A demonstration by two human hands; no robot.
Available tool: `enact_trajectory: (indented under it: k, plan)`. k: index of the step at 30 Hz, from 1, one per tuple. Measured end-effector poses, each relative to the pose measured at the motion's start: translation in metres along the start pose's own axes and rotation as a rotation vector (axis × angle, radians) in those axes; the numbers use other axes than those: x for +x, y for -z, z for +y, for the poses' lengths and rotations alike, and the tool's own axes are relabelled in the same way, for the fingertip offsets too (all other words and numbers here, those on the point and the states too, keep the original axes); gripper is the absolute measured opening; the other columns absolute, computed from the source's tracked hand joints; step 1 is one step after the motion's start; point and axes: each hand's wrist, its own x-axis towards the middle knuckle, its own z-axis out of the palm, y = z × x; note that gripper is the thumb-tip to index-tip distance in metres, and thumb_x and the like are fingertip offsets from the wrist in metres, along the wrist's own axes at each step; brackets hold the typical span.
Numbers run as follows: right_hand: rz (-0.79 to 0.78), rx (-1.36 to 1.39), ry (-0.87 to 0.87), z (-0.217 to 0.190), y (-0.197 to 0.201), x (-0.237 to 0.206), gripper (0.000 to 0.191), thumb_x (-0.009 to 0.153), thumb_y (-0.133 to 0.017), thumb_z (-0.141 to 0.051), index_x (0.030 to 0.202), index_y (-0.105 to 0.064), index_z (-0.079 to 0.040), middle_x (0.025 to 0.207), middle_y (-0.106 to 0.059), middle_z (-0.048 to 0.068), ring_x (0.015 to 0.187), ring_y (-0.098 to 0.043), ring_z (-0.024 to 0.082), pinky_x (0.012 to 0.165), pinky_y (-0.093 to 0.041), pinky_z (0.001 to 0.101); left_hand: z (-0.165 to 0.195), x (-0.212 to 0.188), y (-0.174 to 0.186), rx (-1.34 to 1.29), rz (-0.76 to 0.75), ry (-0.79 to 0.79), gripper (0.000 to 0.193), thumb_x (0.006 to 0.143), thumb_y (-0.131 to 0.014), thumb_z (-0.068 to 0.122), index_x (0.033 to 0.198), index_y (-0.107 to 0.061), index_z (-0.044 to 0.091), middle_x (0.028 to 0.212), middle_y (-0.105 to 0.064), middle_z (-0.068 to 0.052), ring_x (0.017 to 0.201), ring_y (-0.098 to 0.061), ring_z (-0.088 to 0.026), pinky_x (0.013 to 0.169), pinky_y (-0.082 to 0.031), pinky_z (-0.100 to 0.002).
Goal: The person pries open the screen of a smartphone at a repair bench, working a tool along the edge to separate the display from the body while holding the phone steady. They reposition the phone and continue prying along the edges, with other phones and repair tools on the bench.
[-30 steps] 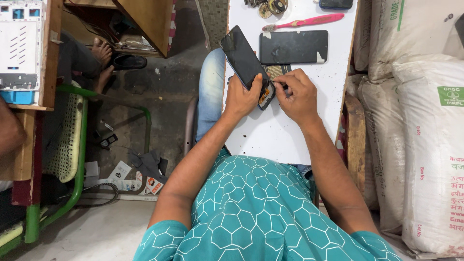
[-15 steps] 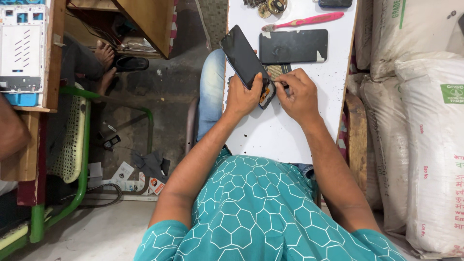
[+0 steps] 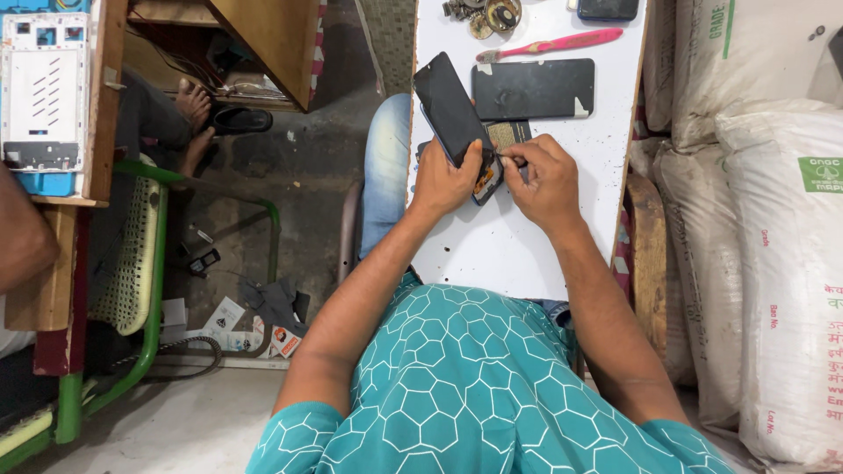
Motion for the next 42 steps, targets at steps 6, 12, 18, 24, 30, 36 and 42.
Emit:
enact_trajectory:
  k: [6,12,18,24,30,36,42]
  plan:
    - [-0.022,-0.13,0.006,-0.005,0.009,-0.015,0.013,0.085,-0.077,-0.004,0.098,-0.076,-0.002,0.089,-0.067,0.006,0.079,-0.07,0.017,0.069,-0.055,0.0296,0.0,-0.004,0.0,-0.051,0.004,-0.024,0.02,0.098,-0.06,0.011,0.107,-0.071,-0.003,0.094,-0.08,-0.009,0.079,-0.076,-0.018,0.074,-0.059,-0.034]
    - [0.007,-0.091,-0.004,-0.008,0.009,-0.014,0.013,0.086,-0.077,-0.004,0.099,-0.076,-0.002,0.089,-0.067,0.007,0.08,-0.07,0.017,0.07,-0.056,0.0293,0.002,-0.007,0.004,-0.085,-0.03,-0.127,0.02,0.101,-0.06,0.009,0.109,-0.074,-0.002,0.096,-0.079,-0.01,0.083,-0.076,-0.019,0.077,-0.059,-0.033]
    - [0.011,-0.085,-0.066,-0.009,0.008,-0.014,0.012,0.084,-0.076,-0.004,0.096,-0.076,-0.002,0.087,-0.066,0.007,0.078,-0.069,0.016,0.068,-0.054,0.0291,0.002,-0.013,0.002,-0.06,-0.018,-0.198,0.02,0.1,-0.059,0.006,0.113,-0.072,-0.001,0.104,-0.078,-0.011,0.09,-0.075,-0.02,0.084,-0.058,-0.033]
    - [0.009,-0.134,-0.063,-0.012,0.008,-0.013,0.013,0.083,-0.076,-0.005,0.096,-0.076,-0.003,0.085,-0.067,0.006,0.072,-0.067,0.016,0.063,-0.051,0.0293,0.003,-0.016,0.001,-0.066,-0.015,-0.243,0.02,0.099,-0.06,0.004,0.116,-0.07,0.0,0.109,-0.076,-0.012,0.095,-0.074,-0.02,0.087,-0.058,-0.033]
    - [0.021,-0.189,-0.075,-0.003,0.004,-0.019,0.014,0.082,-0.076,-0.008,0.095,-0.076,-0.005,0.083,-0.067,0.006,0.072,-0.067,0.018,0.064,-0.052,0.0315,-0.012,-0.023,-0.007,-0.056,0.001,-0.161,0.018,0.096,-0.065,0.009,0.112,-0.07,0.001,0.096,-0.075,-0.012,0.081,-0.075,-0.02,0.076,-0.059,-0.033]
    - [0.081,-0.171,0.006,-0.006,-0.005,-0.017,0.012,0.089,-0.076,-0.008,0.1,-0.074,-0.006,0.091,-0.066,0.008,0.074,-0.064,0.019,0.068,-0.052,0.0325,-0.009,-0.011,0.0,-0.067,0.032,-0.089,0.017,0.095,-0.067,0.017,0.102,-0.073,0.003,0.08,-0.075,-0.01,0.071,-0.074,-0.018,0.067,-0.058,-0.035]
    - [0.098,-0.265,0.01,-0.01,-0.009,-0.017,0.013,0.092,-0.078,-0.007,0.106,-0.076,-0.008,0.1,-0.061,0.005,0.071,-0.061,0.018,0.068,-0.052,0.0319,0.0,-0.001,0.009,0.029,0.009,-0.071,0.024,0.097,-0.062,0.022,0.11,-0.073,0.004,0.085,-0.074,-0.013,0.078,-0.074,-0.029,0.074,-0.057,-0.038]
